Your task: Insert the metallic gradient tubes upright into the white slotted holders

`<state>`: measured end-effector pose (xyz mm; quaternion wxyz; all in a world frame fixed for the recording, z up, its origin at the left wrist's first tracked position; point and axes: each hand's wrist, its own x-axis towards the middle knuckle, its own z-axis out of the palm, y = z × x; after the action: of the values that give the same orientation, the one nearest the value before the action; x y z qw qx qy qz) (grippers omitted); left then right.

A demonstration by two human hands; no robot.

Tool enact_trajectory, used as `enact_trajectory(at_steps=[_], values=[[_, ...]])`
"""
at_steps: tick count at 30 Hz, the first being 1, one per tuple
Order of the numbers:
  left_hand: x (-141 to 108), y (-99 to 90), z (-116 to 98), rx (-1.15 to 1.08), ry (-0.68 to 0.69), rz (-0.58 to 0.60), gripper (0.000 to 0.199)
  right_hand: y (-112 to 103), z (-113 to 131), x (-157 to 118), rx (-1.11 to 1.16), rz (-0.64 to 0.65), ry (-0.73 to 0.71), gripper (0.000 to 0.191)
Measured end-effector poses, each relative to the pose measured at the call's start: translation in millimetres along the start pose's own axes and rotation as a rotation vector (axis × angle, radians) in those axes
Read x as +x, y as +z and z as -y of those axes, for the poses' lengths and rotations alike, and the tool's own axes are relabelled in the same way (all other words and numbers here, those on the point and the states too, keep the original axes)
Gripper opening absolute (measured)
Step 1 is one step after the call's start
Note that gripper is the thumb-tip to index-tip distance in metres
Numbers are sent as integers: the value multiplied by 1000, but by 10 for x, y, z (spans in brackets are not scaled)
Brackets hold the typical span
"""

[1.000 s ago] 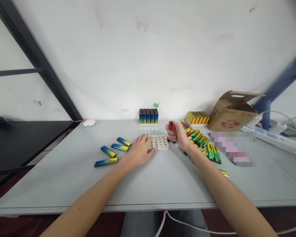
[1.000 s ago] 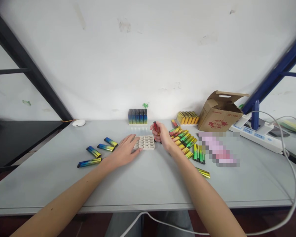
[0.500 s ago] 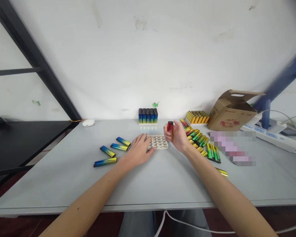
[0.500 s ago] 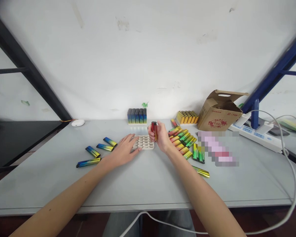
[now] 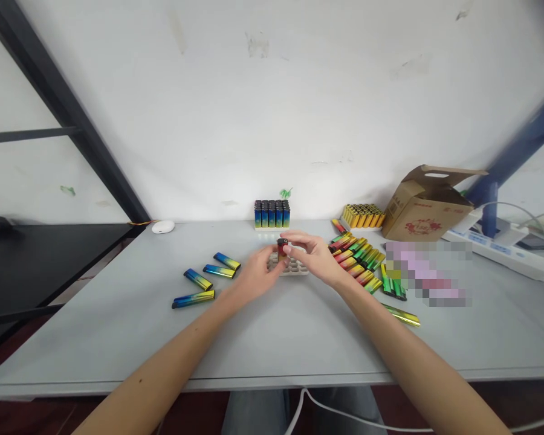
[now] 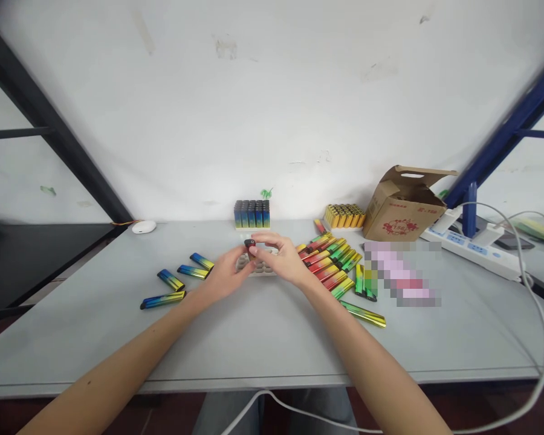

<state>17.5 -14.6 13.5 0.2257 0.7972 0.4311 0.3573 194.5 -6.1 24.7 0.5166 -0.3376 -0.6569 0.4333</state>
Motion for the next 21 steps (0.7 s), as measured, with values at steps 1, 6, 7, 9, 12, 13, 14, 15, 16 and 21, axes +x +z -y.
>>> enact_trajectory(at_steps=[1, 6, 7, 9, 12, 13, 14, 15, 16, 21], values=[[1, -6, -10, -23, -17, -3, 32, 8, -3, -5, -17, 14, -18, 25], [9, -14, -7, -144, -73, -11, 32, 6, 38, -11, -75, 60, -35, 29], [13, -10, 8, -150, -93, -24, 31, 1, 50, -7, -81, 43, -19, 31], [26, 3, 50, -172, -131, -67, 29, -14, 63, 7, -96, -16, 28, 34], [53, 27, 116, -312, -173, -126, 26, -46, 44, 37, -112, -113, 98, 38], [62, 33, 130, -374, -187, -133, 25, -58, 31, 47, -115, -135, 117, 40], [72, 36, 135, -432, -201, -135, 25, -70, 17, 57, -119, -151, 135, 41], [82, 34, 132, -487, -218, -137, 25, -81, 3, 64, -126, -163, 149, 42], [91, 27, 119, -545, -240, -141, 25, -91, -10, 70, -134, -170, 160, 43], [119, -77, -17, -870, -386, -144, 25, -123, -50, 77, -122, -174, 181, 44]])
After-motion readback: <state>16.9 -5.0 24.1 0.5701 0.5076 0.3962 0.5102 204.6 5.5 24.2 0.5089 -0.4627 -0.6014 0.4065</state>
